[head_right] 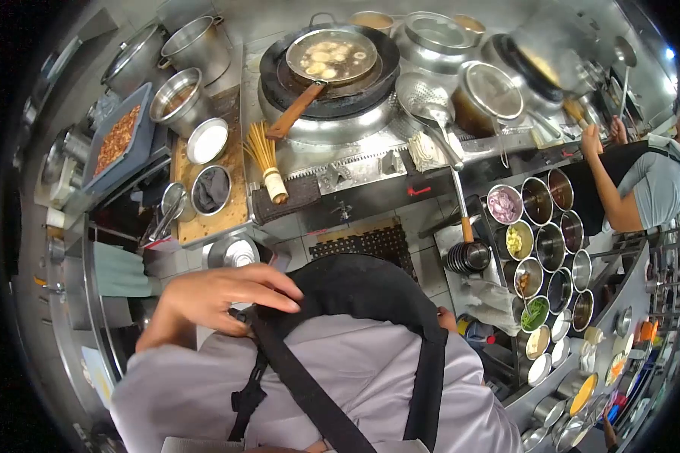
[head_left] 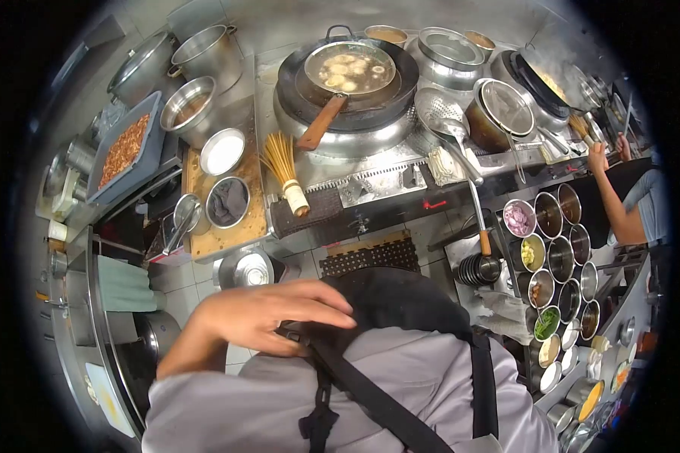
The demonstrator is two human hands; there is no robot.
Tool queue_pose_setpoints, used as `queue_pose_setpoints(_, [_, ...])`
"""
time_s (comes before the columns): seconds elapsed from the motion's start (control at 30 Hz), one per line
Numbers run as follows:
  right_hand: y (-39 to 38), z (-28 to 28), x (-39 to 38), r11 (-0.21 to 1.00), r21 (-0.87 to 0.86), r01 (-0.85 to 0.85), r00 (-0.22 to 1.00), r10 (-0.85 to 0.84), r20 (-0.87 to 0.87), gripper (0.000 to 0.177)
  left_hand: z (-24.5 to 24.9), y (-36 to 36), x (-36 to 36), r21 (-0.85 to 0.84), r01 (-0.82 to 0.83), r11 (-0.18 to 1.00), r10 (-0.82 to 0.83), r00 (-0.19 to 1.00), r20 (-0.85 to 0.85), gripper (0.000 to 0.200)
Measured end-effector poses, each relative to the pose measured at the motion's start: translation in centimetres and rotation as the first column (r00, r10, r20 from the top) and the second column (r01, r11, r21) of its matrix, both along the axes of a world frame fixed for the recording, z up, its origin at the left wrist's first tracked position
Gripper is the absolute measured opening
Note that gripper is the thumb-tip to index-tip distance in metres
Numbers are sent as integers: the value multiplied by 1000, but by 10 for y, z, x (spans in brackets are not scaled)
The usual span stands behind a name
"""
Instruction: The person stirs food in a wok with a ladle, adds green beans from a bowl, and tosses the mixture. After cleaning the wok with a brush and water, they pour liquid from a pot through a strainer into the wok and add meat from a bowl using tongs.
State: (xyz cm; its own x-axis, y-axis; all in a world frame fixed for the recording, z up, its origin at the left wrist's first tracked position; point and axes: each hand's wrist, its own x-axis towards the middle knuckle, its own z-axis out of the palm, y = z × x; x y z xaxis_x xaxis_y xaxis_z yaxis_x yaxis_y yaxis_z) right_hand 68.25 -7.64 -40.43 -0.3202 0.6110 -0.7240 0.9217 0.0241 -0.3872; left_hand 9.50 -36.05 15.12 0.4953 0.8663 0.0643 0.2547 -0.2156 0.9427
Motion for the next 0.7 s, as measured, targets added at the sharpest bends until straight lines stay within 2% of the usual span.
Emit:
queue_pose_setpoints(0.07, [70,-14,2,998,50,-39,998,42,-51,25,-8,-14,-1,-163,-231,959,208,967,-144,78])
queue_pose_setpoints(0.1, [97,-22,5,996,78,-53,996,58,-74,25,-12,-5,2,-167,-226,960,202,968,-152,78])
queue_pose_setpoints(0.17, [134,-31,20,986,135,-95,989,109,-97,26,-23,14,16,-97,-268,959,270,963,10,80])
queue_pose_setpoints(0.2, [153,-37,25,977,170,-125,984,144,-106,26,-28,30,21,-97,-279,955,281,960,13,80])
queue_pose_setpoints(0.23, [166,-46,24,968,204,-148,976,176,-125,26,-31,50,17,-111,-164,980,187,948,258,75])
queue_pose_setpoints(0.27, [175,-58,23,957,236,-169,968,207,-145,27,-36,69,10,-96,-47,994,88,870,486,70])
queue_pose_setpoints(0.3, [184,-67,24,944,267,-195,957,243,-159,27,-55,83,1,-130,-344,930,363,806,468,64])
queue_pose_setpoints(0.33, [192,-77,23,929,298,-220,944,280,-174,28,-69,99,-10,-156,-609,778,606,662,441,58])
queue_pose_setpoints(0.37, [196,-88,23,914,327,-242,931,313,-188,28,-66,128,-23,69,-892,447,861,450,238,46])
queue_pose_setpoints(0.4, [199,-98,25,898,356,-260,917,345,-199,28,-78,156,-41,197,-969,146,969,180,167,42])
queue_pose_setpoints(0.47, [198,-115,39,867,409,-283,895,392,-212,29,-99,195,-85,232,-943,-239,965,-203,168,45])
queue_pose_setpoints(0.5, [195,-122,49,854,435,-286,888,407,-215,29,-98,205,-93,228,-946,-229,968,-196,159,45])
queue_pose_setpoints(0.53, [193,-127,57,839,463,-286,882,420,-216,30,-94,216,-98,-235,-962,-135,969,-178,171,51])
queue_pose_setpoints(0.57, [162,-143,32,823,490,-286,875,432,-216,30,-94,224,-104,-647,-763,-10,968,-168,184,57])
queue_pose_setpoints(0.6, [101,-104,-51,806,518,-288,868,448,-214,30,-105,230,-113,-652,-758,-5,971,-160,179,57])
queue_pose_setpoints(0.63, [98,-2,-60,809,514,-285,872,442,-211,30,-122,234,-124,-777,-587,229,930,-105,353,60])
queue_pose_setpoints(0.67, [104,107,-105,928,273,253,850,-78,-521,33,-130,237,-128,-808,-373,455,847,-98,522,63])
queue_pose_setpoints(0.7, [120,125,-116,898,-134,419,680,-408,-610,33,-129,243,-118,-768,-330,548,803,-51,594,66])
